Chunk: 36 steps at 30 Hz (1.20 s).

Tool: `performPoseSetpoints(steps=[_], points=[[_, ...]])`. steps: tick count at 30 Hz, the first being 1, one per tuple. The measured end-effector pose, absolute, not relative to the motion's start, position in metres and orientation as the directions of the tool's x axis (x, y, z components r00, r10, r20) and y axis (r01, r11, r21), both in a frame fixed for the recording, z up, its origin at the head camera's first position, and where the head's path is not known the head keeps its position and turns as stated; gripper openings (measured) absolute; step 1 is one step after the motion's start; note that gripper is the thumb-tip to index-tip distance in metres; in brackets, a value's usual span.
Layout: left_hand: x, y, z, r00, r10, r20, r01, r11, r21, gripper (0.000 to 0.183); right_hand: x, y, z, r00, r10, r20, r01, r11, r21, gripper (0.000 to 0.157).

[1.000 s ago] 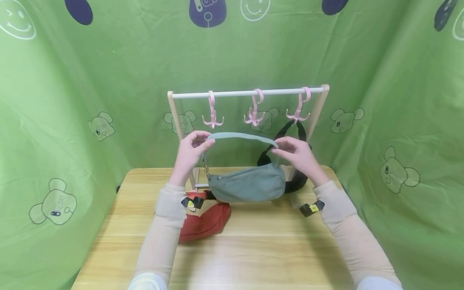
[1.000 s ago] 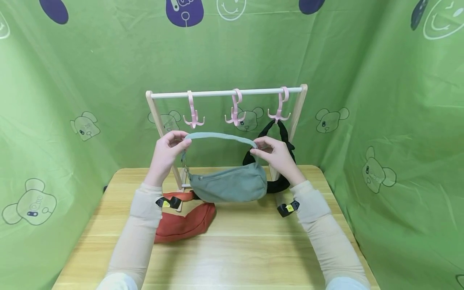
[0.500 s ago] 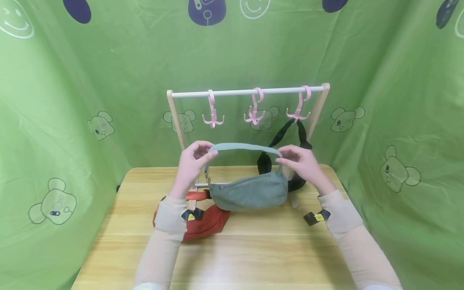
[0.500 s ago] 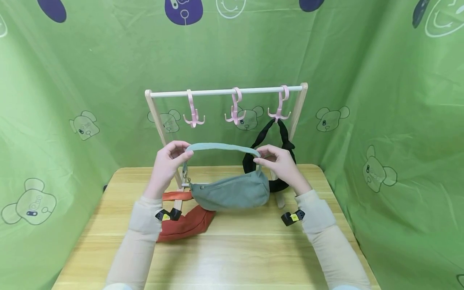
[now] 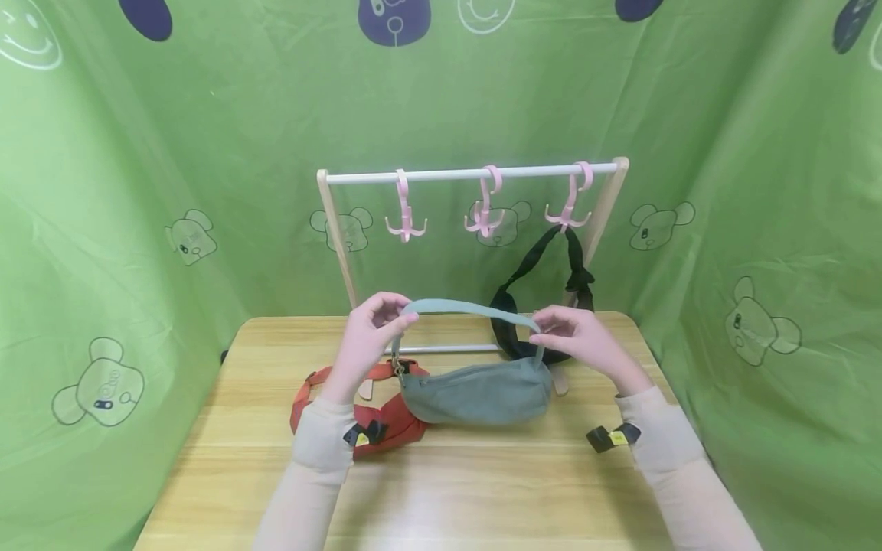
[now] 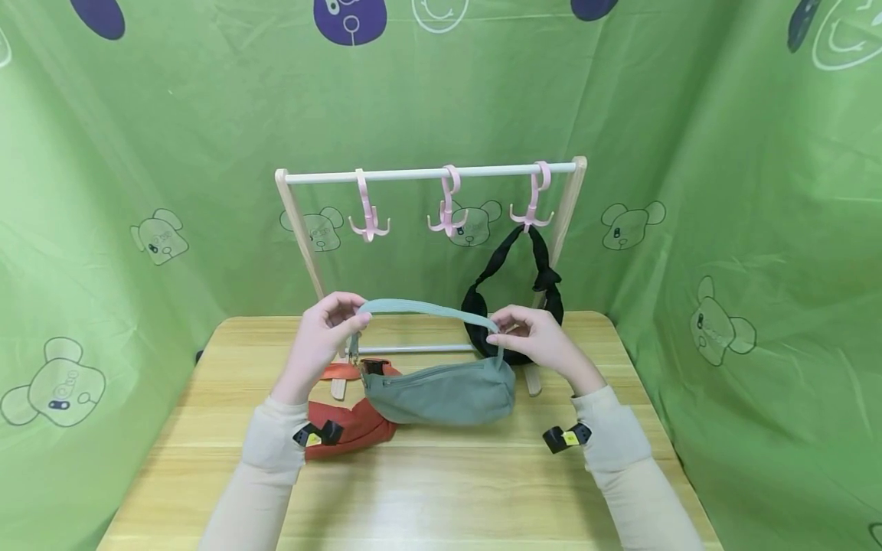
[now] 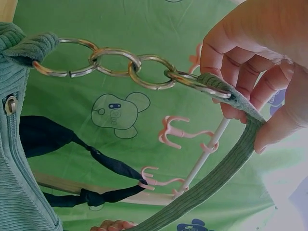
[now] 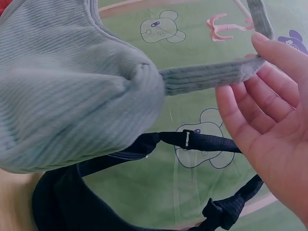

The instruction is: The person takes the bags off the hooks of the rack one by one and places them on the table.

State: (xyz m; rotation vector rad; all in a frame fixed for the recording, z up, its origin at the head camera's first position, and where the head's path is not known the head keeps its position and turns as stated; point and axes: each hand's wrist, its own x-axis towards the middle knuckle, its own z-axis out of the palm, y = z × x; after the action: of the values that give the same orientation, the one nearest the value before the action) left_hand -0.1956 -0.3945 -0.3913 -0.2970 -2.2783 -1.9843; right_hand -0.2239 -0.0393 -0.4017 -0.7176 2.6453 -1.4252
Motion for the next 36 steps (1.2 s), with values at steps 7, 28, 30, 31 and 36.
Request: performPoseSetpoints(steps=[7, 28, 30, 31, 36], points=[[-0.186, -0.392, -0.391, -0.973, 0.128, 0.192, 0.208, 0.124, 0.970, 0.026, -0.218, -0.031, -0.409, -0.855, -0.498, 0.148, -0.390, 0.428, -0.815, 0.022], [-0.203, -0.383, -0.419, -0.977, 0.147, 0.155, 0.189, 0.249, 0.950, 0.029, -0.223, -0.025, -0.433, -0.838, -0.541, 0.065, -0.363, 0.464, -0.808, 0.017], [-0.204, -0.383, -0.420, -0.977, 0.144, 0.157, 0.189, 0.250, 0.950, 0.030, -0.224, -0.025, -0.434, -0.843, -0.534, 0.063, -0.356, 0.466, -0.810, 0.018], [-0.204, -0.383, -0.420, -0.977, 0.143, 0.158, 0.190, 0.250, 0.949, 0.031, -0.224, -0.025, -0.434, -0.847, -0.529, 0.061, -0.351, 0.470, -0.810, 0.018], [-0.208, -0.381, -0.420, -0.975, 0.138, 0.172, 0.203, 0.257, 0.945, 0.029, -0.227, -0.027, -0.436, -0.859, -0.508, 0.060, -0.345, 0.488, -0.802, 0.022]])
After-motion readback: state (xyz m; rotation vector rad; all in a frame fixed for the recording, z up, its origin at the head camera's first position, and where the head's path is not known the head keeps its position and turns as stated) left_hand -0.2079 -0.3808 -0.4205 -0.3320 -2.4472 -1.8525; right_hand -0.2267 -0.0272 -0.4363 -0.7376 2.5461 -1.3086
